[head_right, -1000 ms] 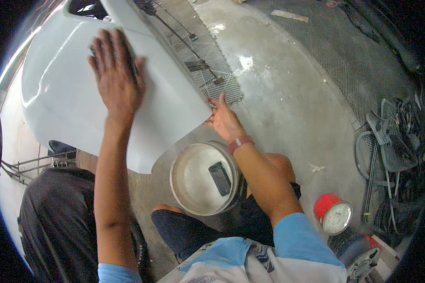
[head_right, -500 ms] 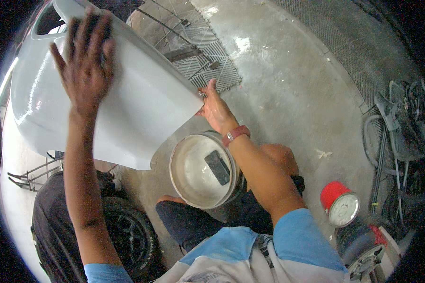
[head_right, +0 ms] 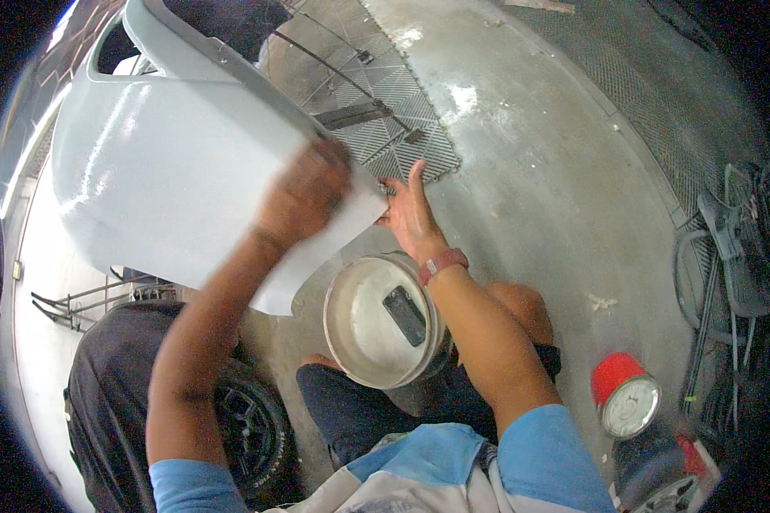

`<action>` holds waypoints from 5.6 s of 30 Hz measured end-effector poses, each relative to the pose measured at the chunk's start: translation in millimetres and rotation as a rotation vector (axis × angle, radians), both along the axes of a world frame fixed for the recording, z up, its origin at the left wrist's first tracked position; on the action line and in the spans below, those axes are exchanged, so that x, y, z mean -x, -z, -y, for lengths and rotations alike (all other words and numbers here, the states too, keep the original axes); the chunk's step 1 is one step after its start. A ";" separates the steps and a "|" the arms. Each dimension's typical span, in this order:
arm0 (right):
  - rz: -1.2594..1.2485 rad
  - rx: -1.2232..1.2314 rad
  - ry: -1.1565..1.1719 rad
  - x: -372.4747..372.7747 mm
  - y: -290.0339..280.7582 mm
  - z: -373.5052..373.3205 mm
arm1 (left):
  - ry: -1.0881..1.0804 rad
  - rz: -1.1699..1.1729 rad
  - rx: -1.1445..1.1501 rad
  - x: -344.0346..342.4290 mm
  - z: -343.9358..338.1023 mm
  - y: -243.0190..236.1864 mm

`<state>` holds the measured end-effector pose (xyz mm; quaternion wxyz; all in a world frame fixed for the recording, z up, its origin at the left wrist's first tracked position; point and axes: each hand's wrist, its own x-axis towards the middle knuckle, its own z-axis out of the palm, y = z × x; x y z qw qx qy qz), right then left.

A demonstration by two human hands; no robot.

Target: The person sands a white car bumper with a sanding block, repeatedly dipping it into a bucket of water. They work on the outer surface and edges, then flip the part to sand the inner side.

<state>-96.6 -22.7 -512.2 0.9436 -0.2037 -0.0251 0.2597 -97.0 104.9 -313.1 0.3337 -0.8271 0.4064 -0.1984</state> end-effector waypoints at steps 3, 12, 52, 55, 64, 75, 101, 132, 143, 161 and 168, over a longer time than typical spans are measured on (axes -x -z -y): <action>0.012 0.056 0.042 -5.5 2.7 3.4 | -0.047 0.320 0.066 -24.2 8.6 -95.6; 0.047 0.164 0.047 -4.8 3.0 -0.2 | -0.085 0.099 0.123 -17.4 16.1 -87.8; 0.088 0.352 0.246 -2.7 11.2 -24.6 | -0.391 0.697 0.574 23.6 -158.8 -97.2; 0.153 0.318 0.212 1.8 6.3 -25.8 | -0.343 0.849 0.570 -4.9 -152.5 -171.3; 0.013 0.377 0.237 -2.0 13.9 -26.3 | -0.396 0.030 0.471 64.9 -94.0 -12.1; 0.064 0.377 0.254 -0.1 13.3 -26.3 | -0.192 0.483 0.638 -1.7 -38.3 -105.4; 0.120 0.309 0.171 3.4 8.0 -22.2 | -0.013 0.293 0.318 -22.5 -33.6 -81.9; 0.109 0.300 0.231 2.9 4.2 -24.4 | -0.350 0.216 0.616 87.4 -80.4 133.1; 0.133 0.364 0.243 8.7 -10.4 -28.8 | -0.320 0.893 0.946 32.1 -150.6 -58.1; -0.054 0.262 0.157 -7.6 14.0 -27.2 | -0.800 0.506 1.573 41.3 40.0 149.6; 0.123 0.321 0.237 -7.1 11.9 -24.4 | -0.958 0.597 2.469 59.3 -49.2 163.8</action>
